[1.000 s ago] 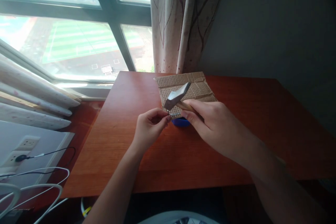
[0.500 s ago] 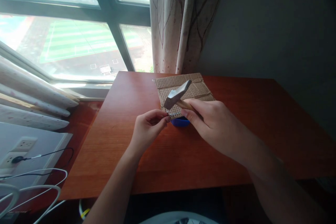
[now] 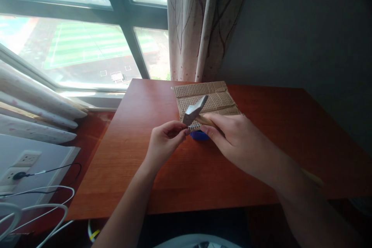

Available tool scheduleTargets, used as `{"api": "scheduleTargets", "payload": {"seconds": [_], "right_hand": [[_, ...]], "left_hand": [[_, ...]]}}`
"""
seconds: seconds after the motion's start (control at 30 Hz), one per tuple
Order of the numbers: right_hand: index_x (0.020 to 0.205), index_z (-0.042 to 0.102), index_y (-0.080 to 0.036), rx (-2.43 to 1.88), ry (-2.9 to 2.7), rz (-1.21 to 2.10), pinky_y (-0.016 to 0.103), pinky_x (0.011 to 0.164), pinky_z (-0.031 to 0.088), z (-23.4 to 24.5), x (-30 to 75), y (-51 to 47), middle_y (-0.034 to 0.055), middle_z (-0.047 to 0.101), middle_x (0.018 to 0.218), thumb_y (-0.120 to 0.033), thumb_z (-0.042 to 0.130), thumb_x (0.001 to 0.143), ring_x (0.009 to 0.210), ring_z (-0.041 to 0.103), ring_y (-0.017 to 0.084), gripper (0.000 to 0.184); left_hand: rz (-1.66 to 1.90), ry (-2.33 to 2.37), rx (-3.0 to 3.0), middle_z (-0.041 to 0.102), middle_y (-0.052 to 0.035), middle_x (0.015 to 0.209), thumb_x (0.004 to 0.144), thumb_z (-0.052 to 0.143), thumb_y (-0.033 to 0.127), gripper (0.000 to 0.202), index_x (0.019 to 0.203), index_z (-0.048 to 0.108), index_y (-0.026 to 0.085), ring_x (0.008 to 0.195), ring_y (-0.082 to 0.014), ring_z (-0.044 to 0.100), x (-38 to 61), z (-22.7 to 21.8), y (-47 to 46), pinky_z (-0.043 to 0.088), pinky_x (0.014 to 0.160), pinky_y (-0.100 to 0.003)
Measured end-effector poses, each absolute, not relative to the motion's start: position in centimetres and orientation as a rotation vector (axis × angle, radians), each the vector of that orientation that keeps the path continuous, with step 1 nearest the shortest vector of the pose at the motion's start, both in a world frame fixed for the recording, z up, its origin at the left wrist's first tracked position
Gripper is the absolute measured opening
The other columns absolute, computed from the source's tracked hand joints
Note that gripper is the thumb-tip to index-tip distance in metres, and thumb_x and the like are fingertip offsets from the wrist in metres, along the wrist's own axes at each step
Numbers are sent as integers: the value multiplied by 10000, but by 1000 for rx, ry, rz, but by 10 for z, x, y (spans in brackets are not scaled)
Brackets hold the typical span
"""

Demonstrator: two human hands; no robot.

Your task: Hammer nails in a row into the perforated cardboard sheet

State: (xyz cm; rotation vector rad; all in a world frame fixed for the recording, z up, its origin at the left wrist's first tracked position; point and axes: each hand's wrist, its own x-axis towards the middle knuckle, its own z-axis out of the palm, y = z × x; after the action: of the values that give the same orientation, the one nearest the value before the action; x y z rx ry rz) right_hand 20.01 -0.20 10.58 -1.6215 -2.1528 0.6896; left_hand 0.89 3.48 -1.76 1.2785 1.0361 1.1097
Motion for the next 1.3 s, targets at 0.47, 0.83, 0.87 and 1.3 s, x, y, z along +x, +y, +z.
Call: {"api": "scheduleTargets", "payload": {"seconds": [0.47, 0.83, 0.87, 1.3], "right_hand": [[891, 639, -228, -1614, -2163, 684, 287, 689, 402, 100, 201, 2, 2, 713, 834, -315, 488, 1012, 760, 646, 163, 213], [855, 611, -214, -1637, -2183, 697, 288, 675, 385, 99, 199, 3, 19, 712, 828, -308, 480, 1013, 755, 641, 169, 225], [852, 612, -213, -1651, -2189, 711, 288, 668, 384, 98, 199, 4, 23, 709, 821, -317, 481, 1013, 745, 639, 170, 232], [837, 602, -216, -1668, -2184, 734, 285, 673, 386, 93, 200, 3, 20, 696, 813, -327, 475, 1014, 735, 631, 166, 245]], "left_hand": [[1119, 1042, 1294, 702, -22, 698, 742, 824, 283, 180, 831, 748, 146, 622, -119, 617, 11, -13, 35, 497, 575, -211], [1117, 1047, 1282, 713, -32, 719, 741, 820, 281, 190, 854, 755, 143, 629, -127, 625, 10, -14, 35, 516, 590, -221], [1115, 1043, 1283, 714, -33, 719, 740, 819, 285, 191, 852, 757, 144, 630, -130, 629, 10, -13, 35, 520, 591, -224], [1106, 1041, 1308, 712, -34, 713, 747, 808, 282, 183, 855, 761, 142, 629, -131, 629, 9, -16, 35, 522, 592, -224]]}}
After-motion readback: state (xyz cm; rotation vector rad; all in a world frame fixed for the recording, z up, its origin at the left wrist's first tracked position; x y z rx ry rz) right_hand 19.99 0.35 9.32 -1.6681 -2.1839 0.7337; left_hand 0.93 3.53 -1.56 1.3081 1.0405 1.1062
